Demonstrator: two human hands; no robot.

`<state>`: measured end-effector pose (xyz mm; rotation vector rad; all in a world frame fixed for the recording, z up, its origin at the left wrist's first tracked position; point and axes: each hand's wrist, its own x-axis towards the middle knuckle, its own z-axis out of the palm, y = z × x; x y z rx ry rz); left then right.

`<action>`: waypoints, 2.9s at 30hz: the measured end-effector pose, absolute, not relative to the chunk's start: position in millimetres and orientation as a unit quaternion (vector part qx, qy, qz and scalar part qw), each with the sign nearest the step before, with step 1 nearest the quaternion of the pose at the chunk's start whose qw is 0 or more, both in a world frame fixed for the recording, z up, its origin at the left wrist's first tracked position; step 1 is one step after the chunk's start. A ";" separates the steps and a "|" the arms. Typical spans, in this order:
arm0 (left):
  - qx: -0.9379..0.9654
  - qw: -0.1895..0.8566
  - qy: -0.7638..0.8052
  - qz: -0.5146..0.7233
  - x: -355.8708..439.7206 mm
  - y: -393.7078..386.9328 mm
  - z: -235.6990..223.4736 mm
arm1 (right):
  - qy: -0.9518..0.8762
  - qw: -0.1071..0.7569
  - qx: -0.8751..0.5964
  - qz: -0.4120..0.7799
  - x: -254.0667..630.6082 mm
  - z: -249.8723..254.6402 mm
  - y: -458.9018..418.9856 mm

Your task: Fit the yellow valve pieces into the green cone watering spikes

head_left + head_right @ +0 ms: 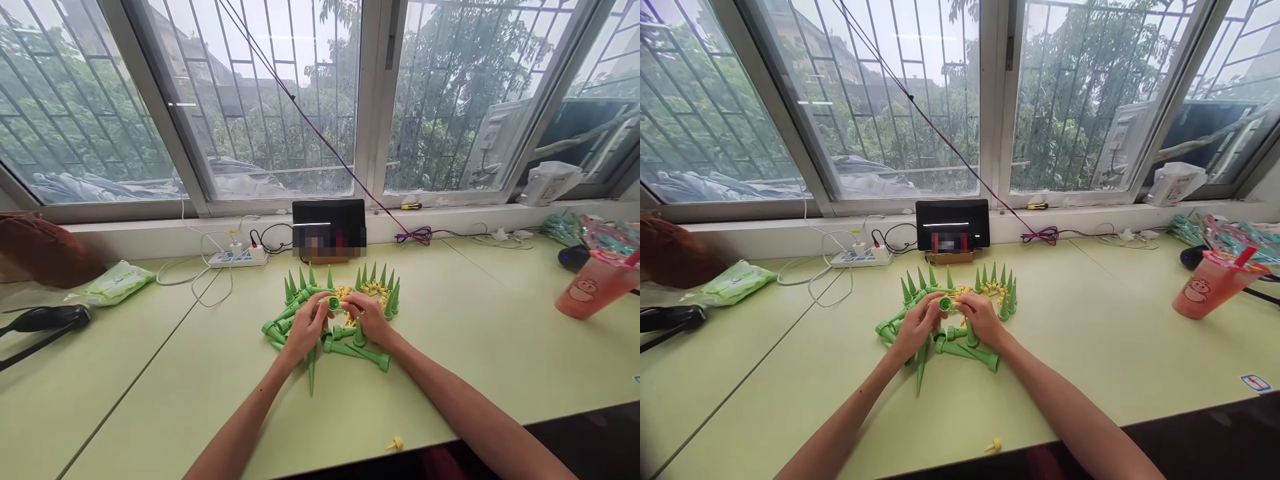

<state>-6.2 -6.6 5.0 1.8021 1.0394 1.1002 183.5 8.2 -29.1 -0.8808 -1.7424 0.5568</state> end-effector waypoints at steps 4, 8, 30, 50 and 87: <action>0.675 0.466 0.373 0.434 -6.4 -3.9 3.5 | -0.744 0.516 -0.364 0.218 183.4 -28.1 6.7; 0.653 0.497 0.363 0.441 -6.7 -1.9 2.2 | -0.739 0.517 -0.367 0.230 183.2 -29.2 6.8; 0.646 0.508 0.354 0.446 -8.2 -7.7 0.3 | -0.740 0.533 -0.350 0.215 183.9 -32.0 9.7; 0.702 0.424 0.374 0.434 -17.9 0.9 -14.4 | -0.745 0.508 -0.378 0.210 185.3 -33.1 9.2; 0.765 0.236 0.460 0.383 -9.6 -9.4 3.7 | -0.781 0.535 -0.309 0.088 184.6 -34.4 9.5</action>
